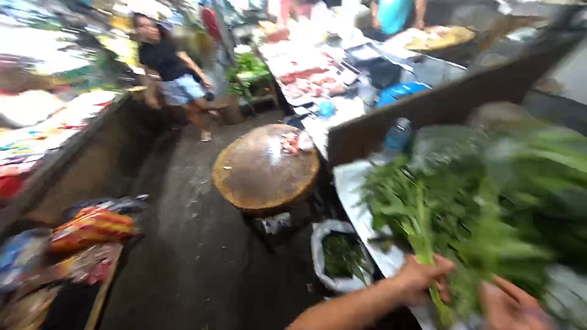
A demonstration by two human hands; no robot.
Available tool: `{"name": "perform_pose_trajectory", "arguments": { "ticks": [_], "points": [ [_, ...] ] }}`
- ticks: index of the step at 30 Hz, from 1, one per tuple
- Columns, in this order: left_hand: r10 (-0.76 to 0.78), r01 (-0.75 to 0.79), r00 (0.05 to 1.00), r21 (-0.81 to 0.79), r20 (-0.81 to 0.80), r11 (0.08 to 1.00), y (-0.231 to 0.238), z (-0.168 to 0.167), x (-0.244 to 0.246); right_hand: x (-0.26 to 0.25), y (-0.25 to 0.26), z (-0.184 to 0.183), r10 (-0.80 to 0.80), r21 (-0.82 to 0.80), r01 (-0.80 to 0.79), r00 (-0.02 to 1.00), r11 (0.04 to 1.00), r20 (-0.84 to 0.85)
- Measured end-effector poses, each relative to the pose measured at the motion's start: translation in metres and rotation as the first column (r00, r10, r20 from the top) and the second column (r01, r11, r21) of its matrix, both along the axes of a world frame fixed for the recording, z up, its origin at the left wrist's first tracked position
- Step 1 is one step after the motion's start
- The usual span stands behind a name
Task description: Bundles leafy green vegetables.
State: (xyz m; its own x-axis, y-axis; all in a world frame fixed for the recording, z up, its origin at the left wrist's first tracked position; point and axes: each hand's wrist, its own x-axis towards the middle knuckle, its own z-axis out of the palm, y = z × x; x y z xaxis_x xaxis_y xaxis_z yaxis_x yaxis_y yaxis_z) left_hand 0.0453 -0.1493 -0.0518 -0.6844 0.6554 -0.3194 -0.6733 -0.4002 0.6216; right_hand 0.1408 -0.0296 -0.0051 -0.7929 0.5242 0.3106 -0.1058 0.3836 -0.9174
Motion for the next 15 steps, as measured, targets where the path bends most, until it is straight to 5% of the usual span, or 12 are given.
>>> {"name": "perform_pose_trajectory", "arguments": {
  "ticks": [5, 10, 15],
  "points": [
    [0.013, -0.010, 0.999, -0.073, 0.042, 0.997, 0.014, -0.001, 0.027, -0.001, -0.029, -0.033, 0.004, -0.251, 0.021, 0.995, 0.968, 0.100],
    [-0.021, 0.022, 0.988, 0.000, 0.152, 1.000, 0.019, -0.030, 0.057, 0.023, 0.001, -0.043, -0.033, -0.419, 0.098, 0.987, 0.903, 0.159],
    [0.028, 0.012, 0.971, -0.164, 0.238, 0.986, 0.030, -0.045, 0.081, 0.043, 0.035, -0.059, 0.056, -0.630, 0.117, 0.967, 0.768, 0.248]
  ]
}}
